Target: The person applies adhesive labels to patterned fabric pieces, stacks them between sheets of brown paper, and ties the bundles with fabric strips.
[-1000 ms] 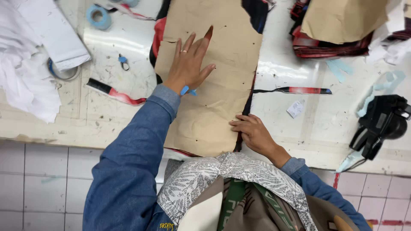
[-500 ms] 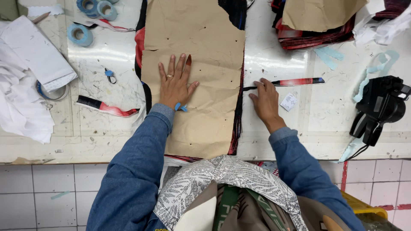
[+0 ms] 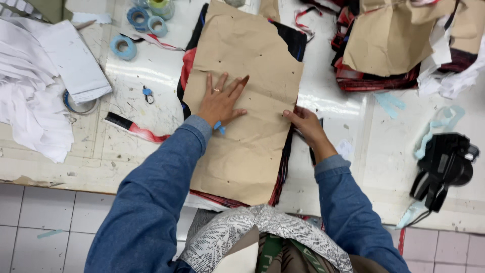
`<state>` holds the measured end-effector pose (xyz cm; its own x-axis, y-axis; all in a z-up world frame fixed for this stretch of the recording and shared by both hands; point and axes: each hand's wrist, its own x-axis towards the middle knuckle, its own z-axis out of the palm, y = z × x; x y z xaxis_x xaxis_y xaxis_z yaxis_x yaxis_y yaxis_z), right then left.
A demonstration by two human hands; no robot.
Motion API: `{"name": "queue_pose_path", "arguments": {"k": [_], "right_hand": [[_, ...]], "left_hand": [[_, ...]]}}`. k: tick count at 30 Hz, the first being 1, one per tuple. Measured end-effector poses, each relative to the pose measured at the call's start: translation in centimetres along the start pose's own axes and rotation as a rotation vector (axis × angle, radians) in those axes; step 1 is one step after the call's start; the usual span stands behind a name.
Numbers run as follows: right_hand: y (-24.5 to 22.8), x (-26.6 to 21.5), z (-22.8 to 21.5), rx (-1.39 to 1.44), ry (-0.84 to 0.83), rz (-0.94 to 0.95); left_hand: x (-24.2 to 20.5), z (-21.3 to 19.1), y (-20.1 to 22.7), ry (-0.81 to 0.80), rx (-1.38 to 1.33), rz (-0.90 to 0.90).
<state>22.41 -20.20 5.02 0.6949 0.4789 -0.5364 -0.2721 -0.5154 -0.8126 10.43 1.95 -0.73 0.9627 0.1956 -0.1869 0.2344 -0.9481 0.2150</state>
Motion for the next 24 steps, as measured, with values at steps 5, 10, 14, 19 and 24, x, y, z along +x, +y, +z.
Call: {"name": "queue_pose_path", "arguments": {"k": [5,10,14,19,24], "right_hand": [[-0.9,2.9,0.2,0.096,-0.062,0.128],[-3.9,-0.4,0.4,-0.030,-0.124,0.109],[2.1,-2.3,-4.4,-0.544,-0.119,-0.115],[10.9,-2.6,-7.6,-1.000,0.015,-0.307],[7.4,-4.4,-8.8,-0.665,-0.092,-0.052]], "left_hand": [[-0.3,2.9,-0.8,0.206,0.003,-0.020],[-0.5,3.4,-0.7,0.258,0.047,-0.065],[-1.8,5.7,-2.6,0.400,-0.024,-0.109],[-13.8,8.1,-8.7,0.612,0.031,-0.704],[-17.9,6.9,-9.7,0.129,-0.125,-1.169]]}}
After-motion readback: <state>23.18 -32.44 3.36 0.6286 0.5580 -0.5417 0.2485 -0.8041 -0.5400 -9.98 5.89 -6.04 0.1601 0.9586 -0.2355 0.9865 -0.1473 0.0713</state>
